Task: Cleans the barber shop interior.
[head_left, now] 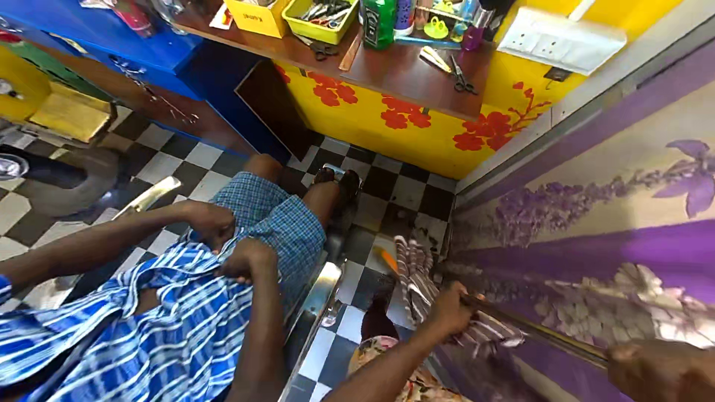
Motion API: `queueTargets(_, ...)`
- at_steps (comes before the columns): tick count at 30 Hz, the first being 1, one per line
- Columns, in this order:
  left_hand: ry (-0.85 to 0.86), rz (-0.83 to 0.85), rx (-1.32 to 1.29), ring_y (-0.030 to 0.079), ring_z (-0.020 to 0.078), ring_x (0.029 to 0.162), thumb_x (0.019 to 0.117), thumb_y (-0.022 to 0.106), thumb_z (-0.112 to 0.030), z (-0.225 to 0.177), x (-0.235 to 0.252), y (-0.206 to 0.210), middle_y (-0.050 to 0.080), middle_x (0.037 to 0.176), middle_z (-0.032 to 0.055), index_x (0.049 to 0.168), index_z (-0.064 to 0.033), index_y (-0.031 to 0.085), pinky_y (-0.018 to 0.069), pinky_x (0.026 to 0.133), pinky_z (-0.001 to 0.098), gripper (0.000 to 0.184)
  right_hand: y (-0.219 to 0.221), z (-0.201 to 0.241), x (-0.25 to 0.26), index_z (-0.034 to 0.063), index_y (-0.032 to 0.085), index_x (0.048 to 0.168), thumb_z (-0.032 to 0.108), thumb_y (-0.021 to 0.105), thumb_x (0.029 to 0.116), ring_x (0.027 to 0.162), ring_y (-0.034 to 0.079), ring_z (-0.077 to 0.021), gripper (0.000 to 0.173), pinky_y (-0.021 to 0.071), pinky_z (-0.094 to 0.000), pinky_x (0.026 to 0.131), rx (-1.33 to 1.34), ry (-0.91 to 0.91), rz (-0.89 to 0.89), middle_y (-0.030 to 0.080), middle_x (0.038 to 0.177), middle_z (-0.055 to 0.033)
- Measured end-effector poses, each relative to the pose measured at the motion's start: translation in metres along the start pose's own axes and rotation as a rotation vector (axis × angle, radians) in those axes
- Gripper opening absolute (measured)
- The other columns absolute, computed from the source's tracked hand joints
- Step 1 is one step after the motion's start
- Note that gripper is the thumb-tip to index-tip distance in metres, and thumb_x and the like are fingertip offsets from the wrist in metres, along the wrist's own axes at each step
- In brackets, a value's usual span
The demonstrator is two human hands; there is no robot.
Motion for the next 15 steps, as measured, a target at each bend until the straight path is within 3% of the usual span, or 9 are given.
queueTargets(2, 0.008, 0.042, 0.029, 0.064, 0.0388, 0.119, 0.1025, 0.059, -0.034, 0.013, 0.041, -0.002, 0.065, 0.127, 0.0238, 0.141, -0.0042, 0.052, 0.0495, 0.102, 0.0605, 0.049, -0.017, -0.038, 0.018, 0.0261, 0.062, 0.074, 0.049, 0.064, 0.098, 0.06, 0.056, 0.0016, 0.033, 0.0484, -0.018, 0.06, -0.026, 0.073, -0.013, 0.057, 0.064, 0.0135)
queueTargets(5, 0.068, 0.013, 0.066, 0.062, 0.0386, 0.123, 0.1026, 0.058, -0.025, 0.009, 0.096, -0.028, 0.064, 0.13, 0.0242, 0.139, -0.0022, 0.053, 0.0485, 0.105, 0.0592, 0.043, -0.019, -0.082, 0.056, 0.0179, 0.053, 0.074, 0.045, 0.058, 0.1036, 0.054, 0.051, -0.0026, 0.041, 0.0465, -0.0201, 0.055, -0.062, -0.1, 0.132, 0.048, 0.059, 0.0059)
queueTargets(7, 0.073, -0.046, 0.027, 0.063, 0.0373, 0.121, 0.1028, 0.059, -0.029, -0.006, 0.118, -0.051, 0.065, 0.127, 0.024, 0.136, -0.0012, 0.054, 0.0491, 0.104, 0.0576, 0.043, -0.013, -0.091, 0.081, 0.0174, 0.051, 0.073, 0.044, 0.057, 0.1039, 0.054, 0.05, -0.0026, 0.041, 0.045, -0.0193, 0.054, -0.042, -0.182, 0.125, 0.046, 0.059, 0.0056)
queueTargets(11, 0.105, -0.197, 0.068, 0.065, 0.0327, 0.118, 0.1031, 0.057, -0.039, -0.058, 0.127, -0.103, 0.067, 0.126, 0.018, 0.134, -0.0086, 0.06, 0.0509, 0.102, 0.0556, 0.043, -0.026, -0.071, 0.117, 0.0226, 0.063, 0.081, 0.043, 0.058, 0.1034, 0.062, 0.056, -0.0001, 0.031, 0.0499, -0.0184, 0.064, 0.044, -0.2, -0.07, 0.055, 0.065, 0.0112)
queueTargets(15, 0.082, -0.44, 0.102, 0.065, 0.0361, 0.115, 0.102, 0.061, -0.028, -0.097, 0.138, -0.148, 0.063, 0.132, 0.0189, 0.137, -0.0178, 0.06, 0.054, 0.096, 0.057, 0.037, -0.043, -0.073, 0.152, 0.0239, 0.063, 0.086, 0.048, 0.058, 0.1011, 0.063, 0.056, -0.0005, 0.029, 0.0496, -0.0169, 0.065, 0.13, -0.274, -0.245, 0.055, 0.069, 0.0125)
Point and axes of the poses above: each hand's wrist, its own x-axis towards the middle knuckle, its own y-axis out of the palm, z = x × y, the point moved 2 cm from there along x, towards the middle knuckle
